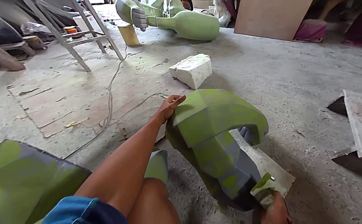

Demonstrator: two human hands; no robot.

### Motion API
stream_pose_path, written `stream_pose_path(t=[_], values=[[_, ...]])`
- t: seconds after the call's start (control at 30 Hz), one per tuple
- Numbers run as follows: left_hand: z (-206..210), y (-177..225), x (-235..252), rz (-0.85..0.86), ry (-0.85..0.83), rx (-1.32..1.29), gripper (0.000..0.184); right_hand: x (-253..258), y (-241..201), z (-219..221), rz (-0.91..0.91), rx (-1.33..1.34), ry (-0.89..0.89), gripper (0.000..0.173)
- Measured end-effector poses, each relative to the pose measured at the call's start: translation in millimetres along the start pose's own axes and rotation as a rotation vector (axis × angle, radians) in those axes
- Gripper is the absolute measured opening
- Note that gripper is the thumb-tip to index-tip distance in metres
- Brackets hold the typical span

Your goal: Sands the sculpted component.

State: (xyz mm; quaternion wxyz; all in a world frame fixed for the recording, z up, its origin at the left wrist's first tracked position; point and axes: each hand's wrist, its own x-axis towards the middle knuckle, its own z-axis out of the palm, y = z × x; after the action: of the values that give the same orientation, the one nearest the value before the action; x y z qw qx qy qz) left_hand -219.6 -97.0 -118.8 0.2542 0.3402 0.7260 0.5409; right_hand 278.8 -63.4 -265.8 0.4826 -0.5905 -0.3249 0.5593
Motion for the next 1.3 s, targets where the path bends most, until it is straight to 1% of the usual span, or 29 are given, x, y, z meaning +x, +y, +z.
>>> stream_pose_path(t=[0.03, 0.07, 0.1, 0.13, 0.17, 0.2, 0.23, 0.27, 0.3, 0.37, 0.43, 0.5, 0.57, 0.67, 0.83, 1.07, 1.17, 1.23, 1.3], values=[[0, 0, -1, -0.002, -0.005, 0.001, 0.064, -4, -13, 4, -0.087, -0.073, 0.026, 0.037], [0, 1, -1, -0.003, -0.009, 0.005, 0.065, -9, -27, 10, -0.182, -0.115, 0.013, 0.035], [-1, 2, -1, -0.005, -0.013, 0.005, 0.065, -14, -41, 17, -0.290, -0.136, -0.053, 0.030], [0, 3, -1, -0.006, -0.018, 0.003, 0.065, -20, -53, 23, -0.374, -0.144, -0.196, 0.028], [0, 3, -1, -0.005, -0.023, 0.003, 0.065, -26, -65, 31, -0.433, -0.177, -0.385, 0.026], [0, 3, -2, -0.006, -0.024, 0.000, 0.065, -30, -74, 41, -0.495, -0.247, -0.569, 0.025], [1, 3, -2, -0.009, -0.024, -0.002, 0.065, -36, -81, 53, -0.555, -0.345, -0.717, 0.024], [2, 4, -2, -0.014, -0.019, -0.004, 0.065, -44, -86, 65, -0.602, -0.465, -0.825, 0.026], [2, 5, -3, -0.020, -0.015, -0.009, 0.065, -52, -89, 77, -0.637, -0.614, -0.887, 0.029], [1, 6, -4, -0.035, -0.012, -0.016, 0.066, -67, -94, 100, -0.660, -0.925, -0.938, 0.038], [0, 5, -3, -0.045, -0.020, -0.021, 0.067, -80, -103, 121, -0.619, -1.166, -0.973, 0.055], [1, 4, -2, -0.038, -0.022, -0.021, 0.068, -90, -112, 139, -0.581, -1.296, -0.980, 0.072], [0, 5, -2, -0.034, -0.021, -0.024, 0.068, -96, -122, 154, -0.516, -1.370, -1.006, 0.087], [1, 5, -1, -0.032, -0.014, -0.013, 0.069, -103, -138, 171, -0.462, -1.517, -1.071, 0.098], [1, 8, -2, -0.038, -0.027, -0.019, 0.070, -112, -156, 194, -0.457, -1.743, -1.042, 0.100], [2, 8, -2, -0.023, -0.033, -0.034, 0.067, -132, -160, 214, -0.517, -1.916, -1.021, 0.091], [2, 8, -3, -0.033, -0.032, -0.024, 0.070, -136, -159, 208, -0.564, -1.919, -1.120, 0.085], [2, 8, -3, -0.023, -0.036, -0.016, 0.069, -133, -157, 195, -0.562, -1.846, -1.237, 0.081], [3, 10, -4, -0.022, -0.040, -0.005, 0.070, -123, -155, 172, -0.525, -1.725, -1.322, 0.073]])
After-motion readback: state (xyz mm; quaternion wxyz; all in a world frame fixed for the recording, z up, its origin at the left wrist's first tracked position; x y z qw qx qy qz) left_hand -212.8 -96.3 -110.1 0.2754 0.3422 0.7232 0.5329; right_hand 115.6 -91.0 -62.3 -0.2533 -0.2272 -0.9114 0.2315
